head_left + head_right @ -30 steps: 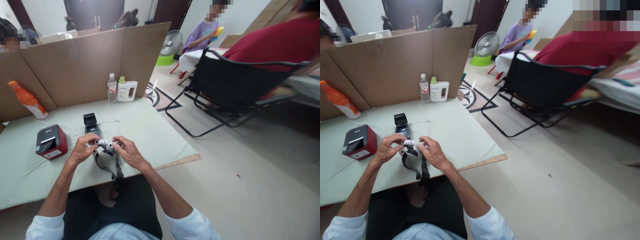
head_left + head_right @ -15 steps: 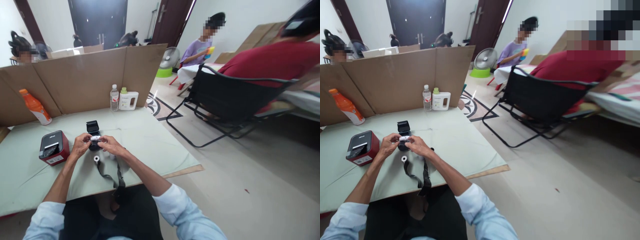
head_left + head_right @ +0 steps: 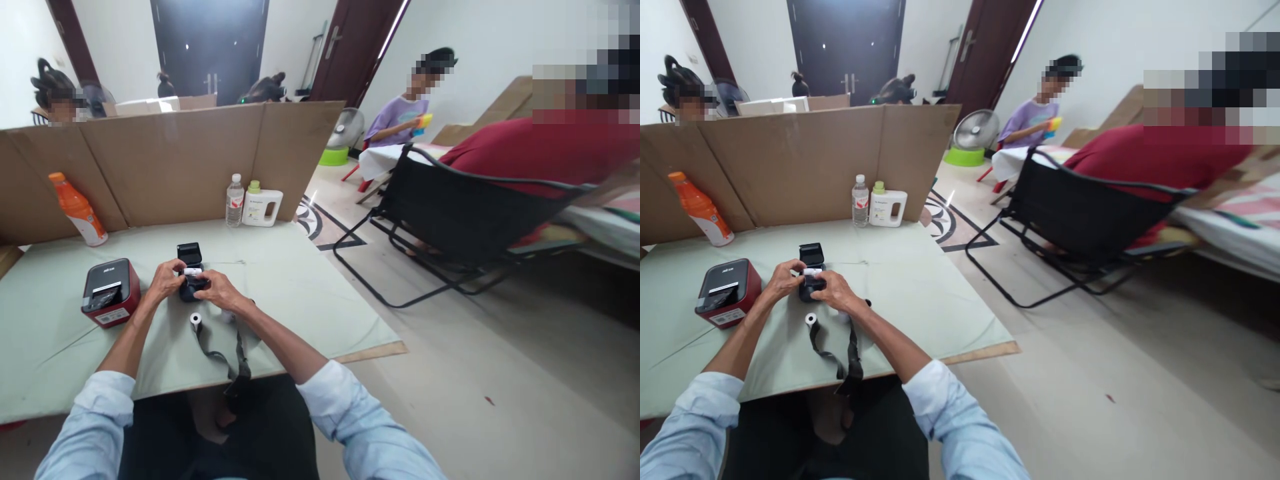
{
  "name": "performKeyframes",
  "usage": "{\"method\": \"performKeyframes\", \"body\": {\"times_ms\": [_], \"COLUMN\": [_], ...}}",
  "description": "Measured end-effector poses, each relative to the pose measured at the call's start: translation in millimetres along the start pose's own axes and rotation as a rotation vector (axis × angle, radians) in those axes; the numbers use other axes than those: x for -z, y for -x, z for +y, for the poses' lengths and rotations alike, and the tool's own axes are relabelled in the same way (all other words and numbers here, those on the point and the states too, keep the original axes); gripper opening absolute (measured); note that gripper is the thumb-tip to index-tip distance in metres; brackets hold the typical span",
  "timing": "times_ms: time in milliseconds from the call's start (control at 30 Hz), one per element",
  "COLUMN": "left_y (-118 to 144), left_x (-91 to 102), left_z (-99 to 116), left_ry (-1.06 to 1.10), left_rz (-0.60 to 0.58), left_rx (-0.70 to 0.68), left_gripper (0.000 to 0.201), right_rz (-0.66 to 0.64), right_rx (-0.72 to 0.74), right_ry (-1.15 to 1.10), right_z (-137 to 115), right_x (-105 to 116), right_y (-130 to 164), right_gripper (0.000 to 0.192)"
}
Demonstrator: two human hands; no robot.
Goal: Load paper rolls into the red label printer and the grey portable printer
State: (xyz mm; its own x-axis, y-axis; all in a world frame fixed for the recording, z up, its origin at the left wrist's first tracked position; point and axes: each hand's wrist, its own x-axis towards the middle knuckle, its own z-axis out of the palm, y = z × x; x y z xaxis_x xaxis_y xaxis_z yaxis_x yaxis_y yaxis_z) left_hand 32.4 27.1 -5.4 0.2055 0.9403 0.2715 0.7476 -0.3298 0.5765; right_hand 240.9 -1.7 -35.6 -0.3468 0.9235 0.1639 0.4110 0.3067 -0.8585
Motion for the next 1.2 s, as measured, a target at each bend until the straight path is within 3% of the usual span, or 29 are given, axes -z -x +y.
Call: {"method": "performKeyframes", "body": {"times_ms": [200,367,700,900,1200], "left_y": [-2.7,-1.6,-8.7,-13.0,-14.8], "left_x": [-1.6,-0.8,-3.2,-8.9,-8.6], "left_z": [-4.5,-9.4,-10.5,-9.2,0.2], "left_ry": [0.016,0.086,0.105,0.162,-0.080], "left_rz": [-0.021,-0.075,-0.079,-0.012,-0.071], "left_rx": [-0.008,-0.002,0.003,0.078,0.133], "left_gripper": [0.028,0.036,0.026,0.023,0.019], "right_rz": [0.002,-0.023,-0.081,-0.085,-0.079], "right_rx": [0.064,0.042,0.055,0.036,0.033], "right_ry": [0.406,0.596,0.726,0.754,0.768], "right_z": [-15.0,-22.4,-33.2,-40.9,-38.7], "right_x": [5.6,5.2,6.6,9.0,7.9], "right_y": [5.2,10.2,19.5,20.2,15.1], "right_gripper": [0.034,0.033,0.031,0.030,0.030]}}
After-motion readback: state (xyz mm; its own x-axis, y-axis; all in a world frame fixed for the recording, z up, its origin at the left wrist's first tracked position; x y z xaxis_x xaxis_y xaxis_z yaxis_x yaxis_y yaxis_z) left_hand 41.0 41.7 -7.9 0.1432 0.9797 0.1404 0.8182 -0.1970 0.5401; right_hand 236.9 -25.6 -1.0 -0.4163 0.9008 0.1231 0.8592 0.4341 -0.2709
